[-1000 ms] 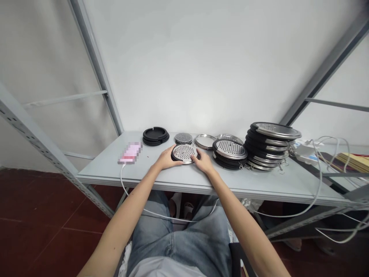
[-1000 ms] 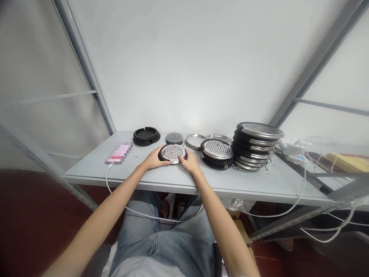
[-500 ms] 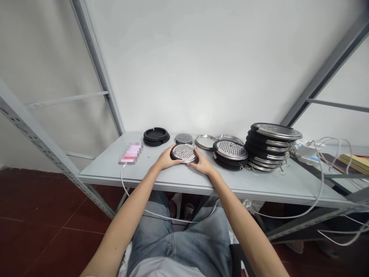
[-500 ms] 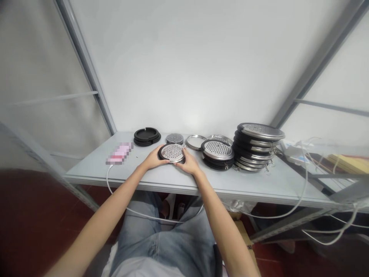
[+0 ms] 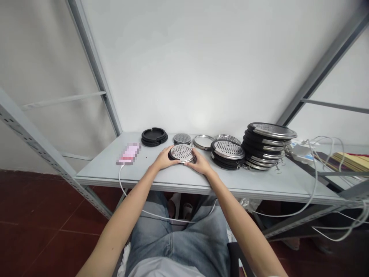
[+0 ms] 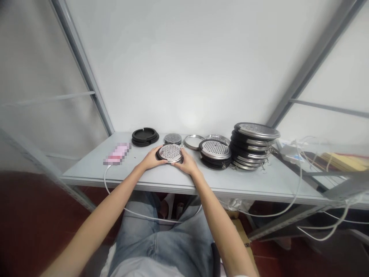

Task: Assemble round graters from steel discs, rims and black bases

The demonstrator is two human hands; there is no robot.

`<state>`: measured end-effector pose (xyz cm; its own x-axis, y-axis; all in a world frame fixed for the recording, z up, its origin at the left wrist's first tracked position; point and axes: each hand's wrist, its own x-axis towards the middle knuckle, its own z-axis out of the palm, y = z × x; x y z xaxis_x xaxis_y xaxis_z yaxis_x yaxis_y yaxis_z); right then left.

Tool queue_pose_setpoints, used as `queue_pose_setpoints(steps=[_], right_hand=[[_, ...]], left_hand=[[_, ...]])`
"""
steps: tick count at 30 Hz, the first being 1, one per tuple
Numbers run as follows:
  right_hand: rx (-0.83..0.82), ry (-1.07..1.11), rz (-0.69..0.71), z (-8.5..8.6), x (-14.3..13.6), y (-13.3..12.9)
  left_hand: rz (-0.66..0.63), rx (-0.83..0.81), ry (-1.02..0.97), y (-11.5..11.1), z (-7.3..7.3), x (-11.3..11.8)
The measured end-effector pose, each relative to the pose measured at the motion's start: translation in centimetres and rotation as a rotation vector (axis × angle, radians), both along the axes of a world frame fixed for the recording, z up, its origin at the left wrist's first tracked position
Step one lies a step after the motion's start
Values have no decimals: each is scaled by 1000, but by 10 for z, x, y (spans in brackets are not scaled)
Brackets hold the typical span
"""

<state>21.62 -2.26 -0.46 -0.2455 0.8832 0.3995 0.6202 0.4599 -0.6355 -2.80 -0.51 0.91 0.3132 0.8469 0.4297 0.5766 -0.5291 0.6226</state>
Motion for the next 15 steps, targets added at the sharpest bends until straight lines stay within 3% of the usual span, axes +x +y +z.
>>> queue_pose_setpoints(steps=[15], right_hand=[[77,-11,-61,-4,-2,6]], left_hand=[[-3,48,-4,1,-3,1]])
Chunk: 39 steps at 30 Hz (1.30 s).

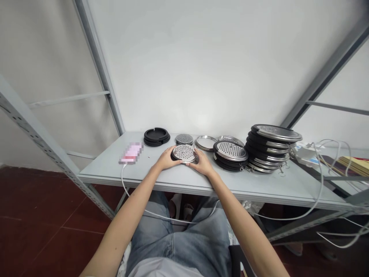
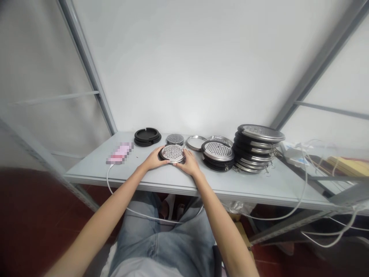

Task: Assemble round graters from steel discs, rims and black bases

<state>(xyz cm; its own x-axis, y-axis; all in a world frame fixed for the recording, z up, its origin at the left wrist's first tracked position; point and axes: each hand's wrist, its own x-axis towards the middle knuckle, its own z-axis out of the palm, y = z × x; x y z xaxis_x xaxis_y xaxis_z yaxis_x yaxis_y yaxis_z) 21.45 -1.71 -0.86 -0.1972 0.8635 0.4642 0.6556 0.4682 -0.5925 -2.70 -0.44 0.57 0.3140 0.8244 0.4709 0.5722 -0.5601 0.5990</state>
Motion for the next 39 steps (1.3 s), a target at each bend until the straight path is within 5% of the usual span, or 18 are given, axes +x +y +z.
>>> queue_pose_setpoints(steps=[22,39], right_hand=[[-90,79,45,5,0,-5],[-26,50,10,3,-3,-3]], left_hand=[[57,-152,-306,14,-6,-5],[95,-98,-182,14,-10,-3]])
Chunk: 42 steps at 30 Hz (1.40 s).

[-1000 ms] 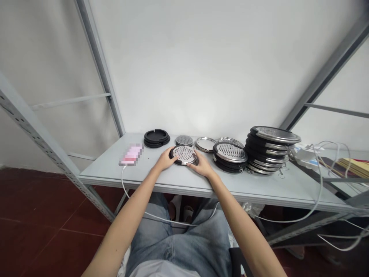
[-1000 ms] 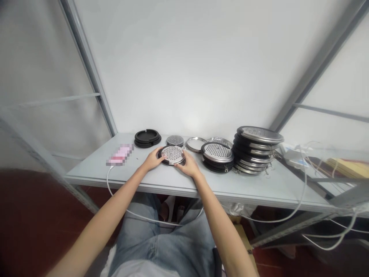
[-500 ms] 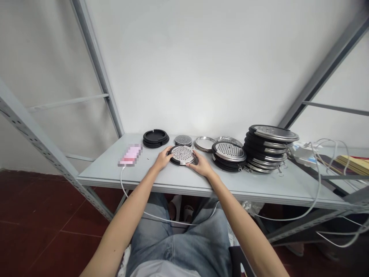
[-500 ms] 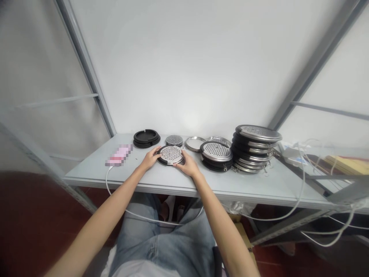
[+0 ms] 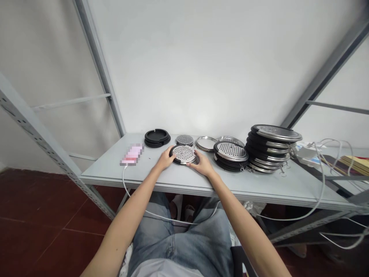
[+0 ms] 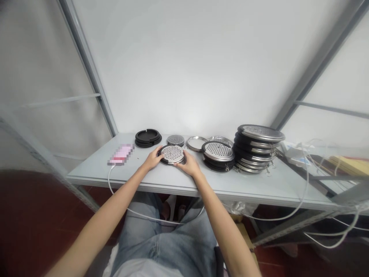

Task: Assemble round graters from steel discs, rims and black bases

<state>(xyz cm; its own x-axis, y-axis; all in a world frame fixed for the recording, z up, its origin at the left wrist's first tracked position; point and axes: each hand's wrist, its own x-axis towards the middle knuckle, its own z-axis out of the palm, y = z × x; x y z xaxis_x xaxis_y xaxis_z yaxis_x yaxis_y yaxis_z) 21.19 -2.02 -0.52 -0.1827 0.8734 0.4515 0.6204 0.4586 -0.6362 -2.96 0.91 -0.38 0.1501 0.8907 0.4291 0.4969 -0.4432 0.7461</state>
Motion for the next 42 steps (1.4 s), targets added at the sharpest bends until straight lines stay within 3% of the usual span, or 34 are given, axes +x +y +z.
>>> queue_pose_setpoints(steps=[7,21,29,36,42], right_hand=[[5,-17,6,2,-1,-1],[3,12,38,6,1,-5],[23,10,80,8,3,-7],[15,22,89,7,4,-6],[22,-14,52,2,2,-2]], left_hand=[[70,77,55,-3,2,2],[35,2,-116,3,-1,-1],[-41,132,41,-5,4,-3],[-43,172,103,-12,11,-2],[13,190,288,-17,9,5]])
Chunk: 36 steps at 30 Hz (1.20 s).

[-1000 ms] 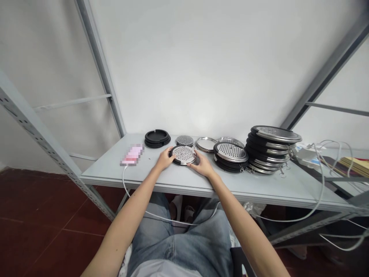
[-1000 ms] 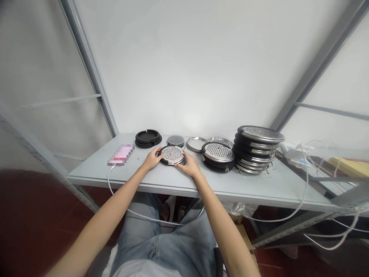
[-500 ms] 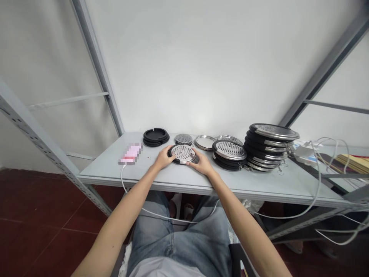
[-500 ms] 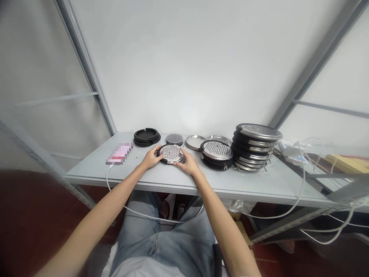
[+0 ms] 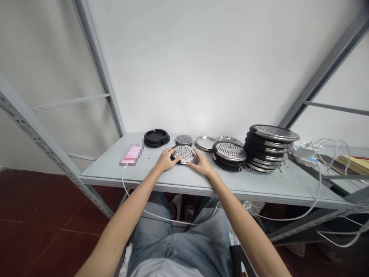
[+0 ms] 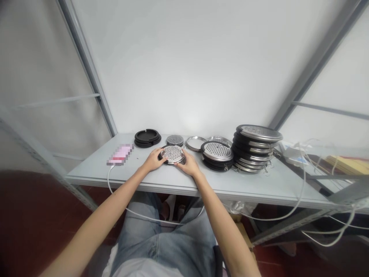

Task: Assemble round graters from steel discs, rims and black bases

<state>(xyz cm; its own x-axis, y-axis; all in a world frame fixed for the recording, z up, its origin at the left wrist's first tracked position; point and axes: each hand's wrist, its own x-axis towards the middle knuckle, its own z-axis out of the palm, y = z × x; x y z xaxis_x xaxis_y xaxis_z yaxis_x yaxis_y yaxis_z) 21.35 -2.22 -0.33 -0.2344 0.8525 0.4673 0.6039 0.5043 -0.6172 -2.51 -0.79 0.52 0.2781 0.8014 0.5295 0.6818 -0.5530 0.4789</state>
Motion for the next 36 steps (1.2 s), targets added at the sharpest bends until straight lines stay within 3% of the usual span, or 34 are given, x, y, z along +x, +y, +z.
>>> queue_pose_setpoints(steps=[9,17,26,36], right_hand=[[28,-61,5,-6,1,4],[-27,51,72,-9,8,9],[-84,73,143,-1,6,3],[-56,108,-44,-9,-1,5]], left_hand=[[-7,-48,44,-3,-2,1],[10,-155,131,-2,1,0],[65,-215,193,-4,4,1],[51,-120,91,-7,3,1]])
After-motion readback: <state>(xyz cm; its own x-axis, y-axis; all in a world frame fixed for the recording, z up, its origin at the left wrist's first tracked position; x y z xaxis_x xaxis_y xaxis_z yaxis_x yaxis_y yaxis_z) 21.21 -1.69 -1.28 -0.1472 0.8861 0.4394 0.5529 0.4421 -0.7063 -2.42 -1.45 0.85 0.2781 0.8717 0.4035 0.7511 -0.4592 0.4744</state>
